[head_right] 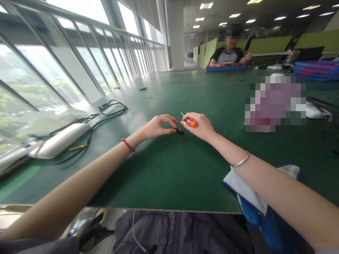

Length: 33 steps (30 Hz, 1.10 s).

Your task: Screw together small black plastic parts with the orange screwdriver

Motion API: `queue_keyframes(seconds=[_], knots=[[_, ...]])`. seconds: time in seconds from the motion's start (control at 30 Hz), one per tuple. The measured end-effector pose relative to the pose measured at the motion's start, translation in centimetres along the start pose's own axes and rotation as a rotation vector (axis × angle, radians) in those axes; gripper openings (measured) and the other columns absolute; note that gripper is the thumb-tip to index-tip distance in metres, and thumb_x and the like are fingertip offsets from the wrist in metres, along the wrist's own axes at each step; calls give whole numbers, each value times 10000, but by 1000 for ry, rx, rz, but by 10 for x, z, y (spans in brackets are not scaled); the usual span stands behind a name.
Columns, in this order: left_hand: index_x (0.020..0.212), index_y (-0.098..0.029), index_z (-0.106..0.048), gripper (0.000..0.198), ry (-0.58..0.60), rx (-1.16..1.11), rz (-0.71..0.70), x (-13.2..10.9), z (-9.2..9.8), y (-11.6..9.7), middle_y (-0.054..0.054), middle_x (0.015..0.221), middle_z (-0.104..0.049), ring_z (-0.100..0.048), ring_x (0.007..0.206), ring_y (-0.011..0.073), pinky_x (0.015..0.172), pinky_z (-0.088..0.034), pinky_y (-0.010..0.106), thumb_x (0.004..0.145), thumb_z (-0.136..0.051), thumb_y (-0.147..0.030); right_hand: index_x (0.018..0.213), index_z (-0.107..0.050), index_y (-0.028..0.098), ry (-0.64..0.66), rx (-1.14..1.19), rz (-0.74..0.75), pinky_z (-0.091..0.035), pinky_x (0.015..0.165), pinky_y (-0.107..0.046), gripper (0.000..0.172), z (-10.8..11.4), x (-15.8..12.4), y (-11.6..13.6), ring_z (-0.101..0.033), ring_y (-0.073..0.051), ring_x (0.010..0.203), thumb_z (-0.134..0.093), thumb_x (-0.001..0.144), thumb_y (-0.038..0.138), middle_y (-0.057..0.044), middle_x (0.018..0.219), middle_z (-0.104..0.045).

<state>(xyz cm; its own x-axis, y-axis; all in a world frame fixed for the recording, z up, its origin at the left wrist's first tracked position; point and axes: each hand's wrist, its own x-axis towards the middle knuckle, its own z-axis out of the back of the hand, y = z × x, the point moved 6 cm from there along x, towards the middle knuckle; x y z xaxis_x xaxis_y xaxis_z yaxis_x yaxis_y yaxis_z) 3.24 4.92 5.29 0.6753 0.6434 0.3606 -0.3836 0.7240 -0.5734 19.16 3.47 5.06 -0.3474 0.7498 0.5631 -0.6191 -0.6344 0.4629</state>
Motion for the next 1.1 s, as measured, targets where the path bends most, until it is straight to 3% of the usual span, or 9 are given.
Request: queue_keyframes(seconds=[0.1,0.23,0.33,0.4,0.5,0.6,0.7,0.87,1.1], knots=[[827,-194,-737,164,67,11,-8,-2,-9,2,57,1176,-664,-609,1077,202,1026,-415,340,763,-695,-339,832,-653,220,9,-13,-14,-492,733,-347,147,0,0,-6,-650,-215,799,-575,827,344,-47,893,-710],[851,-192,-740,158,107,17,-24,-1,-20,2,52,1075,-703,-637,986,182,963,-452,318,779,-674,-317,833,-656,215,24,-23,-16,-494,742,-348,154,-1,0,-9,-651,-212,795,-574,829,345,-46,890,-712],[843,-190,-741,169,62,57,-6,3,-11,6,51,1000,-716,-641,939,181,926,-466,305,777,-665,-326,839,-663,217,47,-36,-11,-494,745,-347,148,-3,0,-9,-653,-212,792,-581,825,339,-45,893,-716],[835,-186,-743,186,-10,103,42,3,9,16,53,1002,-717,-640,943,190,925,-464,300,760,-669,-339,844,-668,218,63,-45,-5,-493,743,-345,149,-4,0,-9,-655,-213,793,-585,823,340,-47,904,-716],[827,-180,-742,211,-182,257,200,-11,60,45,54,988,-718,-637,914,203,908,-451,305,744,-662,-357,851,-672,220,85,-45,3,-493,742,-342,155,-5,-1,-9,-654,-213,803,-585,825,346,-47,917,-715],[810,-181,-740,211,-371,474,501,-51,119,83,63,928,-716,-616,870,226,802,-437,309,727,-672,-363,850,-670,225,111,-63,8,-490,740,-335,154,-6,-1,-9,-653,-208,808,-581,827,348,-40,919,-714],[778,-185,-730,216,-421,665,820,-103,162,112,38,779,-694,-564,793,221,693,-393,290,695,-705,-383,845,-665,230,132,-80,12,-482,732,-325,150,-8,-1,-8,-649,-198,795,-575,831,349,-32,907,-712],[814,-194,-721,263,-335,624,960,-150,194,136,-20,654,-642,-520,752,189,669,-351,269,675,-737,-417,843,-660,232,150,-91,25,-470,735,-325,139,-10,-1,-6,-641,-192,786,-580,834,345,-24,902,-711],[766,-195,-720,239,-296,465,964,-153,196,138,-73,618,-669,-546,753,155,711,-382,240,627,-793,-376,854,-661,234,179,-124,31,-461,716,-319,130,-10,-2,-5,-639,-191,784,-579,835,333,-27,896,-706]])
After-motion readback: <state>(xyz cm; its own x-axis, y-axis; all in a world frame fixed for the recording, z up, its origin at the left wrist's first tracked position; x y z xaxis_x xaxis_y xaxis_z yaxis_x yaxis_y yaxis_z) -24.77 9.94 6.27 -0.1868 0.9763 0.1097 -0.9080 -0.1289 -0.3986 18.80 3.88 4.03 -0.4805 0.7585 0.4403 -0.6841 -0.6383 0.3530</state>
